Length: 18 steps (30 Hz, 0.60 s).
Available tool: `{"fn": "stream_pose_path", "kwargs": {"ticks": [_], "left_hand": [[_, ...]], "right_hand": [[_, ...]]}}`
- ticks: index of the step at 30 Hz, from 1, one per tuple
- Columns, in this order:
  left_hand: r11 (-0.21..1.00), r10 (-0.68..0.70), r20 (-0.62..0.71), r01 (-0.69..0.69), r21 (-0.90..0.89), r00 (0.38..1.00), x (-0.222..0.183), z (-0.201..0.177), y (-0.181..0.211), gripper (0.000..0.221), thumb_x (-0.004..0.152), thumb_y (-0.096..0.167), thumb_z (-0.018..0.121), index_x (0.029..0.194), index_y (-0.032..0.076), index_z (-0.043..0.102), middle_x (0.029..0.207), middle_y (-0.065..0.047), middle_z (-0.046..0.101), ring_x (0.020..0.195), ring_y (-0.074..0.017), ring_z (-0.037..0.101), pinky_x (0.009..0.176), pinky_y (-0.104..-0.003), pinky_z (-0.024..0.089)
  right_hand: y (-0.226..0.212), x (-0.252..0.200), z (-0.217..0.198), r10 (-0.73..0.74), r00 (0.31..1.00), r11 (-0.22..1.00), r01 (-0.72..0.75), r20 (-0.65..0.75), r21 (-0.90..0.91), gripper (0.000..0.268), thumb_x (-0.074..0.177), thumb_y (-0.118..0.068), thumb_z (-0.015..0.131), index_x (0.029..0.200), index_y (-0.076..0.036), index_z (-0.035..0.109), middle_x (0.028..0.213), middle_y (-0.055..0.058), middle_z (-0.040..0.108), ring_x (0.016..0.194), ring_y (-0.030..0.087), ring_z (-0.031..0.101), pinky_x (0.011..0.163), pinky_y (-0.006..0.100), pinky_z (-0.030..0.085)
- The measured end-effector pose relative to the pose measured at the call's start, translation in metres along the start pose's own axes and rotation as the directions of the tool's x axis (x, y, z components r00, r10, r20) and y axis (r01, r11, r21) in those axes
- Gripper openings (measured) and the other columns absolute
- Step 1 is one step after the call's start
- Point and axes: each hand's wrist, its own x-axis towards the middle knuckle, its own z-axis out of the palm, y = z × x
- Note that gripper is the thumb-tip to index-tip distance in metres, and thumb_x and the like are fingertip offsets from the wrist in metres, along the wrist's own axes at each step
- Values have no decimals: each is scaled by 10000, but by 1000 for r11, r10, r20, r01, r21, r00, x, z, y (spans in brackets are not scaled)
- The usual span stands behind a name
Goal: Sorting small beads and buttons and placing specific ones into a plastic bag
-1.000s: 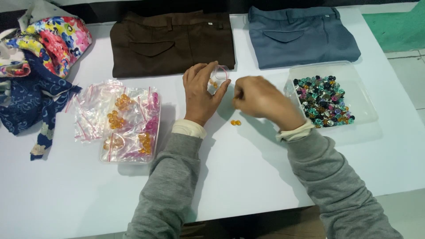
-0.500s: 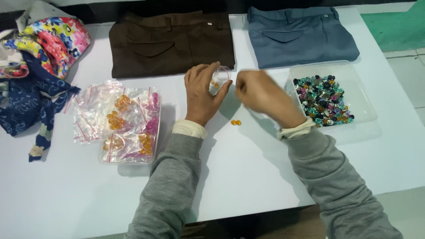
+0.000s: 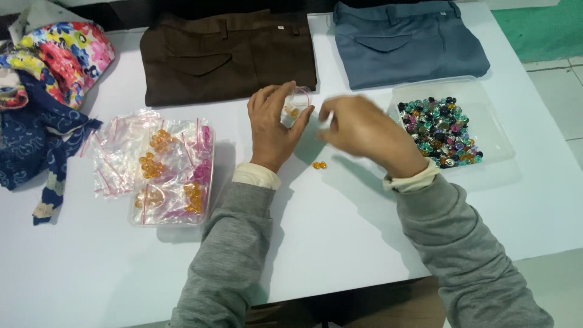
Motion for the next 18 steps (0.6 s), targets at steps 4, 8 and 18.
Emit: {"fn": "stream_pose_path", "kwargs": {"ticks": [4, 8, 18], "left_hand": [[999, -29, 14, 29, -13, 999, 2, -4, 7, 523, 919, 355, 830, 1331, 101, 634, 1158, -88, 729, 1203, -276, 597, 1148, -484, 323], [999, -34, 12, 35, -38, 999, 2, -6, 8, 509, 926, 347, 820, 1327, 93, 634, 1151, -89, 725, 1189, -279, 599, 1145, -489, 322], [999, 37, 25, -37, 0, 999, 3, -5, 8, 550, 857, 291, 858, 1326, 104, 640, 1151, -75, 729, 1196, -267, 600, 1159, -486, 320]], "right_hand": [[-6, 4, 32, 31, 951, 995, -1, 308, -98, 412, 802, -288, 777, 1170, -103, 755, 1076, 247, 757, 1078, 471, 706, 930, 579, 554], [-12, 5, 55, -52, 959, 993, 79, 279, -87, 246, 833, -78, 747, 1038, 59, 742, 925, 280, 741, 879, 432, 758, 715, 505, 622], [3, 8, -3, -253, 954, 948, 278, -162, 154, 104, 865, 29, 669, 961, 45, 708, 824, 303, 710, 817, 479, 717, 657, 519, 555]]}}
